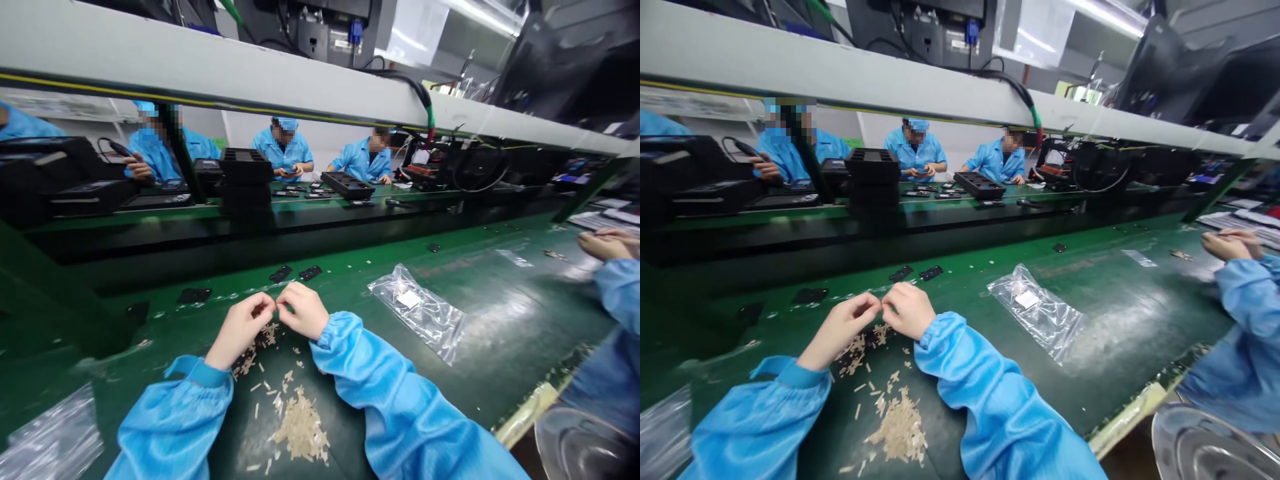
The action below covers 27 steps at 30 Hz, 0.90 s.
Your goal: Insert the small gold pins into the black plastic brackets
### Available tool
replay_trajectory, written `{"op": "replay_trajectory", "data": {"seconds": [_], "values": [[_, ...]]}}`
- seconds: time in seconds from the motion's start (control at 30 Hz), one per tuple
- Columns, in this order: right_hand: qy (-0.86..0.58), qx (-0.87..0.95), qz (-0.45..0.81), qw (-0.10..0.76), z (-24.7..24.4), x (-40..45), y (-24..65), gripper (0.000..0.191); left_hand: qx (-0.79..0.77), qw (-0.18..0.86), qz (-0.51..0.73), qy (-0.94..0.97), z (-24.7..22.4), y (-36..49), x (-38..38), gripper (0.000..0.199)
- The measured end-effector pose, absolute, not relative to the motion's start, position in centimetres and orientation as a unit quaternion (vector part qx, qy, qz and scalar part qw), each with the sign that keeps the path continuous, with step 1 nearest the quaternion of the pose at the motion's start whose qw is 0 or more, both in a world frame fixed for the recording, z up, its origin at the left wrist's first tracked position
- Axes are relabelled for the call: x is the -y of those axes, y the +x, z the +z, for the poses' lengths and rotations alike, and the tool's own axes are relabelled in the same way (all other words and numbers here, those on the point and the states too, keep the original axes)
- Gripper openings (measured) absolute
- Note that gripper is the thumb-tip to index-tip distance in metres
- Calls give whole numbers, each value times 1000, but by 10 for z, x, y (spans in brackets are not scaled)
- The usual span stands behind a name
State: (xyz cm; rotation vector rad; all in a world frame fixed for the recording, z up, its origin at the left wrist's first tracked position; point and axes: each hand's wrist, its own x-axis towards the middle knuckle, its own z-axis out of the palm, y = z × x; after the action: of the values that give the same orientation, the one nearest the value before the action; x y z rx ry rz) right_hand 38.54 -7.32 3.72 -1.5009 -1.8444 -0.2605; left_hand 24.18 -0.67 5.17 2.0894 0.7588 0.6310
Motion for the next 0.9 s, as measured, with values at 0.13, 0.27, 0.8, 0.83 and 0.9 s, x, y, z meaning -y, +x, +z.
{"op": "replay_trajectory", "data": {"seconds": [0.13,0.27,0.8,0.83,0.9], "values": [[-564,711,-78,413,53,82,386,14,-275,390,267,837,62,239,10,11],[-488,738,-17,466,76,96,392,20,-221,401,321,829,80,233,17,11],[-456,746,17,485,84,101,385,12,-172,355,323,860,93,229,31,11],[-454,749,19,483,85,101,385,12,-172,356,322,860,93,229,31,11],[-452,752,25,480,86,101,385,14,-177,365,316,857,93,229,30,11]]}}
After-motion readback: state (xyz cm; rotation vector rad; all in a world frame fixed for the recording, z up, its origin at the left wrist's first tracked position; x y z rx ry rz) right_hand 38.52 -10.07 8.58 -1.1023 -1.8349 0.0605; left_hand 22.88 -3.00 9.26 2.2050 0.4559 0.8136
